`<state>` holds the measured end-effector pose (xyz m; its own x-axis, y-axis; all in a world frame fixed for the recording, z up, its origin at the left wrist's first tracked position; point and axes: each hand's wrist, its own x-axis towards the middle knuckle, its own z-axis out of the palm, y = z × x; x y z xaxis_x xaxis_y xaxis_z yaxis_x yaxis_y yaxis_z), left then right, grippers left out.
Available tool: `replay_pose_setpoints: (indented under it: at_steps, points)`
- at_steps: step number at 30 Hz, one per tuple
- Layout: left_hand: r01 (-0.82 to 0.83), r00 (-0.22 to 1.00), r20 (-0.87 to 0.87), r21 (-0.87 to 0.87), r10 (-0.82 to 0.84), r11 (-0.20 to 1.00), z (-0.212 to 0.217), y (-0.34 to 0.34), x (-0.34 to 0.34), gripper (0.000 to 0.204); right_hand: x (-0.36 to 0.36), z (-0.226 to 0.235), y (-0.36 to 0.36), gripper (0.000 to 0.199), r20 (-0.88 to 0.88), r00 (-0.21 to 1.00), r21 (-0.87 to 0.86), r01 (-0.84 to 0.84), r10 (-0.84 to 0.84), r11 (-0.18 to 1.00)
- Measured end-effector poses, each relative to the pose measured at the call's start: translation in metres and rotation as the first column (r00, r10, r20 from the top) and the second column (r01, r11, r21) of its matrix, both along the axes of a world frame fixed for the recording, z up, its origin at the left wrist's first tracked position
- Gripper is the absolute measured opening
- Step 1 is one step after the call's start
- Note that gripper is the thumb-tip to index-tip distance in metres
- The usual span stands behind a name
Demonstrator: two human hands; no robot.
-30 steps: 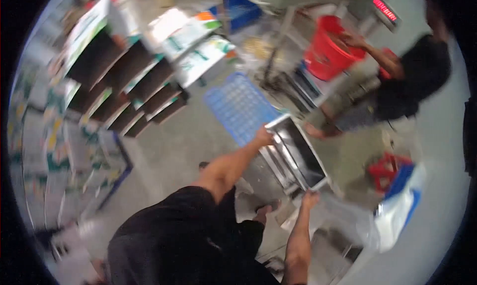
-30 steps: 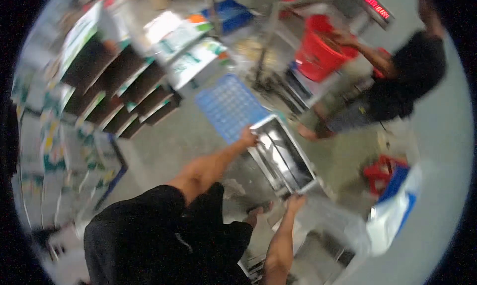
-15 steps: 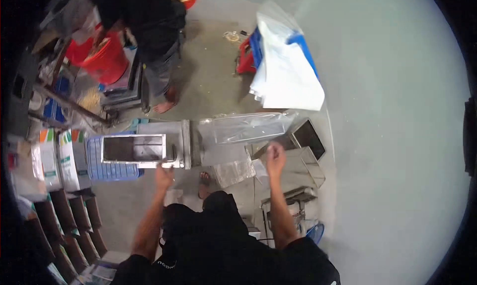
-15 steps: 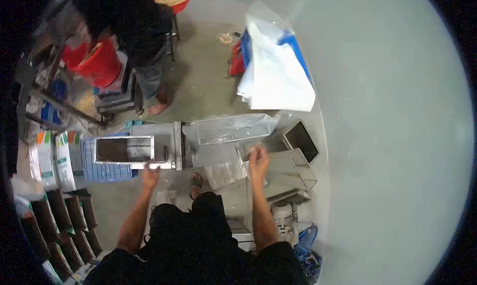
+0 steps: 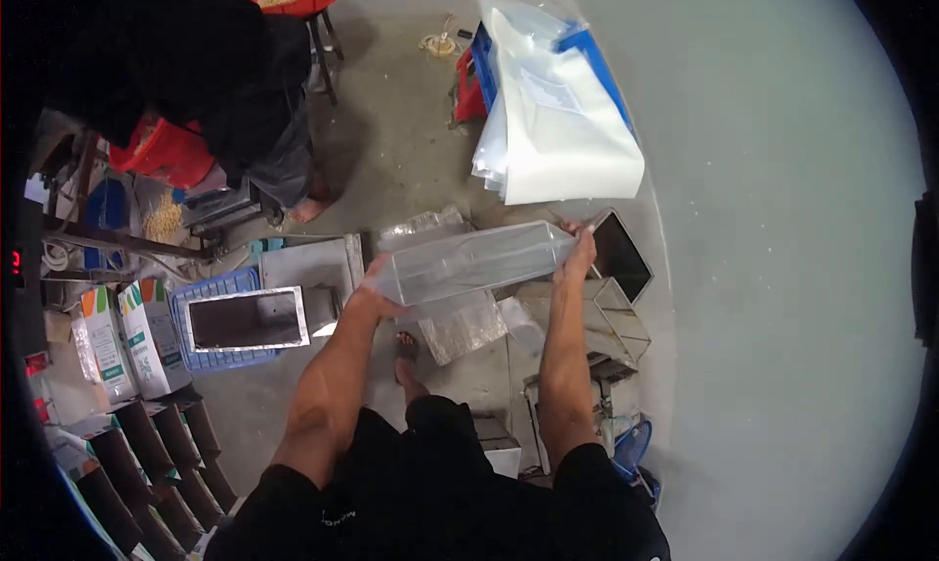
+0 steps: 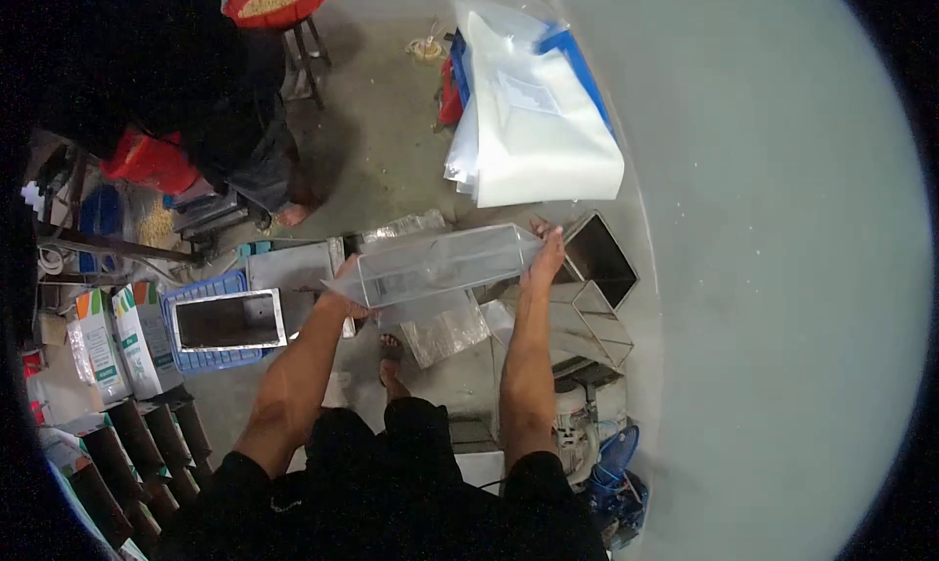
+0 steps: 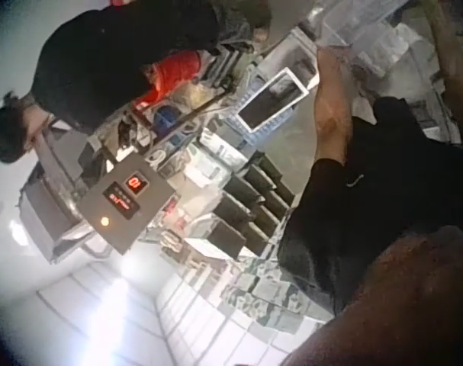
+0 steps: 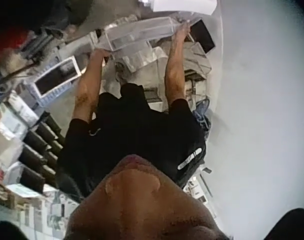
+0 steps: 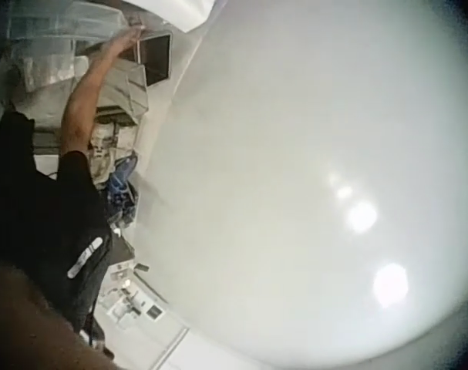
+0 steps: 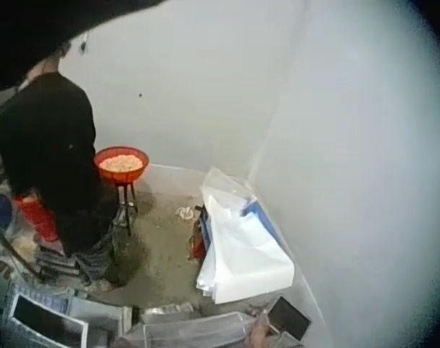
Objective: Weighing cashew nuts into trays and processing them through a sealing machine for packaging.
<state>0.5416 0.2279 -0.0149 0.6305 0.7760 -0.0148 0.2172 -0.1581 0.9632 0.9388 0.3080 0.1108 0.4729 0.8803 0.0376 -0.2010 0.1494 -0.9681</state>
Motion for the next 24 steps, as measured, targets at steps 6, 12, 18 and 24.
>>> replay_pose_setpoints:
  at_steps: [6, 12, 18, 24]
  points:
    - [-0.288, 0.784, 0.1, -0.815, 0.612, 0.503, -0.016, 0.03, 0.033, 0.053, 0.003, -0.013, -0.025, 0.083, -0.273, 0.953, -0.055, -0.152, 0.132, 0.987]
    - [-0.379, 0.881, 0.04, -0.537, 0.471, 0.754, -0.085, 0.013, 0.019, 0.046, -0.058, 0.046, -0.06, 0.072, 0.635, 0.681, -0.227, -0.287, 0.365, 0.931]
    - [-0.562, 0.593, -0.009, -0.721, 0.805, 0.406, 0.013, -0.029, 0.021, 0.061, -0.052, 0.034, -0.089, 0.064, 0.891, -0.071, -0.455, -0.127, 0.449, 0.882]
    - [-0.937, 0.284, 0.112, -0.178, 0.952, 0.3, 0.147, -0.111, 0.051, 0.073, -0.071, 0.039, -0.094, 0.066, 0.934, -0.087, -0.358, -0.173, 0.348, 0.918]
